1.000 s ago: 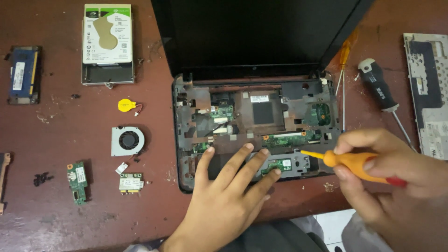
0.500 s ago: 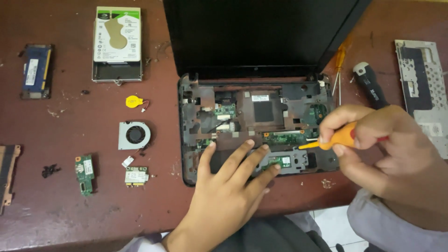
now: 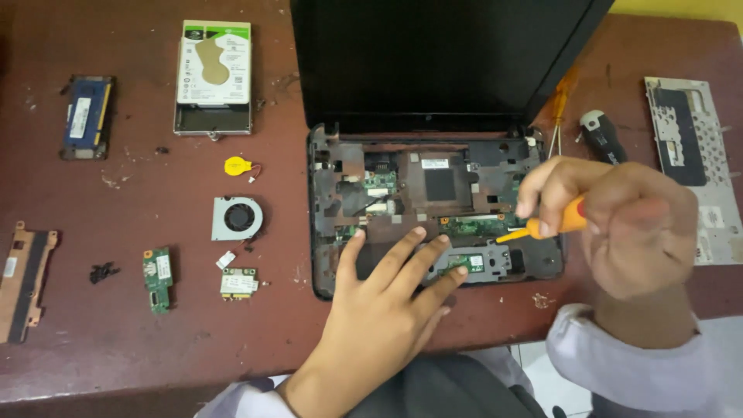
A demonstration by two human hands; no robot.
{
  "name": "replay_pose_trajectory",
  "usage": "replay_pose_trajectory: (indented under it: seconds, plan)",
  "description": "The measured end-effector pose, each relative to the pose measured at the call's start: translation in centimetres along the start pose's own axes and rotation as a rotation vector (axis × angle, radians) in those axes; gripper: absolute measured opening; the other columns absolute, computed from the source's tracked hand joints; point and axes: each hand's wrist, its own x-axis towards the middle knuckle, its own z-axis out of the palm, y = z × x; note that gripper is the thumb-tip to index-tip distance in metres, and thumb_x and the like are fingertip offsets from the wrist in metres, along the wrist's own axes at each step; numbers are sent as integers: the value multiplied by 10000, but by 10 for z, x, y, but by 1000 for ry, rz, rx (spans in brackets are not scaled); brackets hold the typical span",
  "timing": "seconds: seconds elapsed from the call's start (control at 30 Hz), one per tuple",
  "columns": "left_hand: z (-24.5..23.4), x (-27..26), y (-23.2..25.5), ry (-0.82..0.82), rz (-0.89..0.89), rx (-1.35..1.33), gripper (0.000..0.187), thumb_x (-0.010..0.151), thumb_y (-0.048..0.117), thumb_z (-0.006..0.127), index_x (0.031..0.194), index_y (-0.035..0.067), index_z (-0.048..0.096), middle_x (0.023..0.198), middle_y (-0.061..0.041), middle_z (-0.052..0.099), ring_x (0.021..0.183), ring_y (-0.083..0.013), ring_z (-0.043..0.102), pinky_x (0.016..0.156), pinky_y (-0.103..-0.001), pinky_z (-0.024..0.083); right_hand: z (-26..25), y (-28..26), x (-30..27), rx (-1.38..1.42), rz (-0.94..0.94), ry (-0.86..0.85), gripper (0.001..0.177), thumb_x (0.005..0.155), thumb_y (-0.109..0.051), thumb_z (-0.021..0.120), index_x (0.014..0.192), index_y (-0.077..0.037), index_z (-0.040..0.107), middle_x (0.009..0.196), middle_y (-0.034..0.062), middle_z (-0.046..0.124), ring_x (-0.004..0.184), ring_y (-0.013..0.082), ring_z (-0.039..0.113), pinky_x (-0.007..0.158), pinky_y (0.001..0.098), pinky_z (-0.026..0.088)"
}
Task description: The person uses a screwdriver to remove screws from a hard drive caddy and then unscrews components from the laptop's motherboard. They place the hard drive and other parts on the table.
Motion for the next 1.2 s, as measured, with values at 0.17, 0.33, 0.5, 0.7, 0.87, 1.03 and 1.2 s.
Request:
replay_pose_trajectory:
  seconds: [0.17,0.33,0.5,0.7,0.87,1.03,1.2]
  plan:
    - [3,-2,-1,10,5,14,450,808,352,836,1239,285,727,1451,-29,593,1374,-245,529,1028,-676,362,14,3,14,59,-49,86,462,1139,-360,348,743,-144,445,651,108,541,563,256,566,634,415,577]
    - [3,-2,-1,16,12,23,464,806,354,836,1252,284,727,1459,-33,588,1374,-247,525,1035,-681,363,19,2,31,303,52,-20,575,1115,-622,347,672,-306,534,463,-16,424,431,153,351,588,347,428]
    - [4,-3,0,24,13,30,442,819,358,831,1243,286,729,1457,-28,585,1373,-241,526,1035,-674,366,9,11,24,446,120,-26,334,1147,-589,439,1070,-265,468,651,-5,500,562,154,434,634,335,425]
    - [4,-2,0,-3,14,40,431,842,366,800,1259,296,719,1475,-29,577,1382,-245,518,1032,-683,358,-1,0,2,306,135,181,292,1148,-394,535,1071,-116,581,1024,75,624,878,199,673,831,300,634]
    - [5,-1,2,-14,20,51,447,840,357,790,1276,298,709,1481,-29,573,1396,-239,506,1034,-679,351,18,5,-3,164,42,287,111,1188,-132,448,1184,-136,558,973,20,704,847,134,729,814,248,676]
    - [4,1,3,-13,17,64,446,827,353,801,1262,304,718,1464,-26,588,1382,-231,518,1024,-666,371,47,6,10,449,269,578,616,930,-664,358,681,-141,568,641,-9,508,525,153,452,478,245,323]
    - [3,2,3,-45,6,70,496,815,377,814,1291,299,700,1479,-34,572,1399,-237,500,1027,-685,363,24,34,-1,267,20,405,579,839,-838,583,1078,-312,542,831,-73,535,600,95,485,506,220,430]
